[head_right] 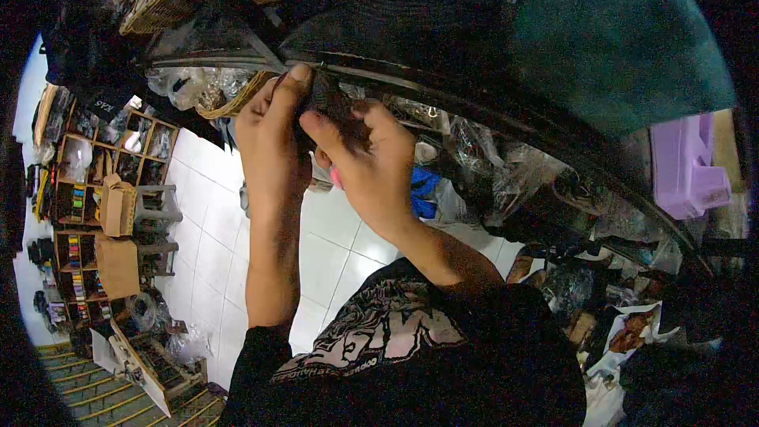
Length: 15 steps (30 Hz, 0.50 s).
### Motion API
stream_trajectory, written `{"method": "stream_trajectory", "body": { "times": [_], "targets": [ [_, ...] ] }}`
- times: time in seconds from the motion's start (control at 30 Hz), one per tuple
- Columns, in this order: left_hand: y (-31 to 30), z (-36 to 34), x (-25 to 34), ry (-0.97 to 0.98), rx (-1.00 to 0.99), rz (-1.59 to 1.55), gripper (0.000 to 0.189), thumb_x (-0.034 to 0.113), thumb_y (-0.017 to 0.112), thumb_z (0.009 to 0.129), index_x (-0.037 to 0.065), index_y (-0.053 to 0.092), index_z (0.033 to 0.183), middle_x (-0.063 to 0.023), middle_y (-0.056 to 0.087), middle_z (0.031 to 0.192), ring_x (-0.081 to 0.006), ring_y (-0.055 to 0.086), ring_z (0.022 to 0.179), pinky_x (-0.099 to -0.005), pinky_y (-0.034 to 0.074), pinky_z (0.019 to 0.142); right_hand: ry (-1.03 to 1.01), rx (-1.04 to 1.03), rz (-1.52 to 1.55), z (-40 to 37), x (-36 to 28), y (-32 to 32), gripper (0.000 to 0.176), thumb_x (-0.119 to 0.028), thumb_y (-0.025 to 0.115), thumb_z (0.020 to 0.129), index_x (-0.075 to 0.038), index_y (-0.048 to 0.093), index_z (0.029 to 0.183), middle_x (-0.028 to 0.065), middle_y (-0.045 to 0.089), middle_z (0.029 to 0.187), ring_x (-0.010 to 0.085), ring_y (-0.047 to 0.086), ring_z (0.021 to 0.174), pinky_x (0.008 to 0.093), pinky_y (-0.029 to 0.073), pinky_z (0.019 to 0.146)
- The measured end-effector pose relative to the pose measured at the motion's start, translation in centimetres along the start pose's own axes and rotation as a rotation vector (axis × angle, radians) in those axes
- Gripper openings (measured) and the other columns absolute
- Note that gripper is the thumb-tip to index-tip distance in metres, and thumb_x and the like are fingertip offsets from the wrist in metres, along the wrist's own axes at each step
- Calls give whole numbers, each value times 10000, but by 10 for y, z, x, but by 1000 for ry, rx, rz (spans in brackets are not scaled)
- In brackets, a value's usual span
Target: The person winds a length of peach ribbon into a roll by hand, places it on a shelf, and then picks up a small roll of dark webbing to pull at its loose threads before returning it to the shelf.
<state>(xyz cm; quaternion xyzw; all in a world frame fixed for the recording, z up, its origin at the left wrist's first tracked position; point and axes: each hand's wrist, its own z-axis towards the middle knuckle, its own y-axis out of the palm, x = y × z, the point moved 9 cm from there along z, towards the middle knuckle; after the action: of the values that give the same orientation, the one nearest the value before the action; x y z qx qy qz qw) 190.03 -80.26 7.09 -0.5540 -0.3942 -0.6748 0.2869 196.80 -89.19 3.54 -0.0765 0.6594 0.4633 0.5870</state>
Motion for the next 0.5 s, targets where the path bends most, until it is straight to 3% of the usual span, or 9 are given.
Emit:
{"method": "stream_trajectory", "body": {
  "times": [0.1, 0.37, 0.5],
  "targets": [
    [2, -2, 1, -51, 5, -2, 308, 243, 625, 897, -11, 580, 729, -47, 563, 568, -95, 488, 391, -225, 344, 370, -30, 5, -5, 1, -2, 0, 192, -167, 701, 861, -15, 584, 872, -5, 591, 697, 37, 496, 547, 190, 381, 477],
    [-5, 2, 1, 75, 81, 56, 288, 235, 632, 892, -9, 593, 744, -30, 562, 576, -75, 476, 397, -217, 339, 373, -45, 40, -46, 2, -3, -4, 181, -151, 709, 847, -1, 608, 861, 8, 611, 682, 52, 538, 561, 202, 427, 501],
    [0, -2, 5, 11, 56, 50, 288, 227, 628, 894, -16, 591, 745, -41, 562, 573, -86, 471, 376, -221, 341, 358, -49, 7, -18, 4, -4, -2, 161, -136, 705, 848, -6, 613, 867, 11, 621, 695, 57, 552, 566, 202, 440, 504]
  ]
}}
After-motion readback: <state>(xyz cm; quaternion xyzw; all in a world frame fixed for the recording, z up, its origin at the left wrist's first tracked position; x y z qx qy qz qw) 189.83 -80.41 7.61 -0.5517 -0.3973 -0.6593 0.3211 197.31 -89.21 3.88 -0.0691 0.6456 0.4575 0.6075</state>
